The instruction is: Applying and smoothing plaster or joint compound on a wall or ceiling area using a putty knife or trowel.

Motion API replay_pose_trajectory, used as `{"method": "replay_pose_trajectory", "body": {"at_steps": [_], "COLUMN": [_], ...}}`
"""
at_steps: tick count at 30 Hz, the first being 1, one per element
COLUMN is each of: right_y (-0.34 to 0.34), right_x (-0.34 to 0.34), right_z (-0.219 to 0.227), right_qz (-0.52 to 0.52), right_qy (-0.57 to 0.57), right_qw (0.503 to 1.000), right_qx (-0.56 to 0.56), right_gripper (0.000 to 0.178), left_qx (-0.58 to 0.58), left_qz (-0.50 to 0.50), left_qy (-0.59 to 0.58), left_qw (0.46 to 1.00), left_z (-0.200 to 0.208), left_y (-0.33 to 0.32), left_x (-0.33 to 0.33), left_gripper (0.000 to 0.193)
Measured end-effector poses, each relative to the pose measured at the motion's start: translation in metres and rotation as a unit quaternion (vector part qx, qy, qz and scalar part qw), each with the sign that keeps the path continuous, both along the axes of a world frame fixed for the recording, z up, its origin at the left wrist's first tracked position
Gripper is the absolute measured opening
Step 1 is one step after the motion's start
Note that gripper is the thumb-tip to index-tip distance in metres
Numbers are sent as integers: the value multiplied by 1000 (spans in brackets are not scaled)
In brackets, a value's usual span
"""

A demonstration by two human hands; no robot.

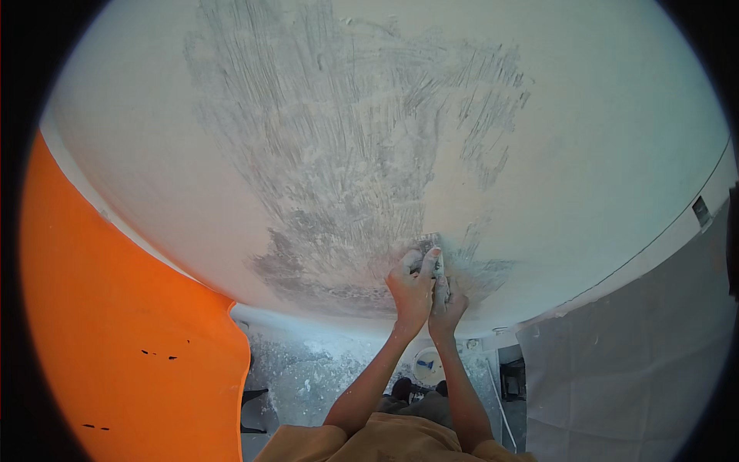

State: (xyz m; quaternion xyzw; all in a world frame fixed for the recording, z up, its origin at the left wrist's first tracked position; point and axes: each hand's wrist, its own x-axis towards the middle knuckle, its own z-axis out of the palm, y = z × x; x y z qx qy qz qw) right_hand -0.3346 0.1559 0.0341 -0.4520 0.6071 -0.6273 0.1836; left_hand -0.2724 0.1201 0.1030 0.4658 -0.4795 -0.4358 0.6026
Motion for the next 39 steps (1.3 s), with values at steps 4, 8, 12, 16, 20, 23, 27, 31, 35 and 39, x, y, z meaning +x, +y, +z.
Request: {"method": "replay_pose_trajectory", "body": {"at_steps": [4,8,12,16,20,23,27,31,35,39], "right_y": [17,20,6,15,19,21,29,25,5,25], "right_x": [9,12,3,11,10,11,6,6,4,6], "right_z": [-58,-83,-53,-80,-91,-89,-118,-113,-70,-114], "right_qz": [1,-44,-11,-20,-24,-8,11,-29,11,91], "right_qy": [25,-20,-20,-32,-62,-87,-13,16,-65,-93], "right_qw": [1000,999,1000,999,998,996,998,998,998,988], "right_qx": [16,15,3,3,20,26,55,57,3,81], "right_gripper": [29,37,37,34,34,33,32,31,33,37], "left_qx": [28,55,21,26,58,54,69,79,16,49], "left_qz": [0,-64,-29,-44,-64,-56,-43,-34,-49,-39], "left_qy": [-42,-100,-62,-102,-62,-65,-93,-82,-64,-90], "left_qw": [999,992,997,993,994,995,992,993,997,994], "left_z": [-92,-116,-76,-103,-109,-108,-133,-121,-76,-129], "left_y": [-1,-5,-9,-1,1,5,12,9,-4,5], "left_x": [10,10,3,9,7,6,16,10,7,18], "left_gripper": [37,38,37,37,36,35,34,36,38,36]}}
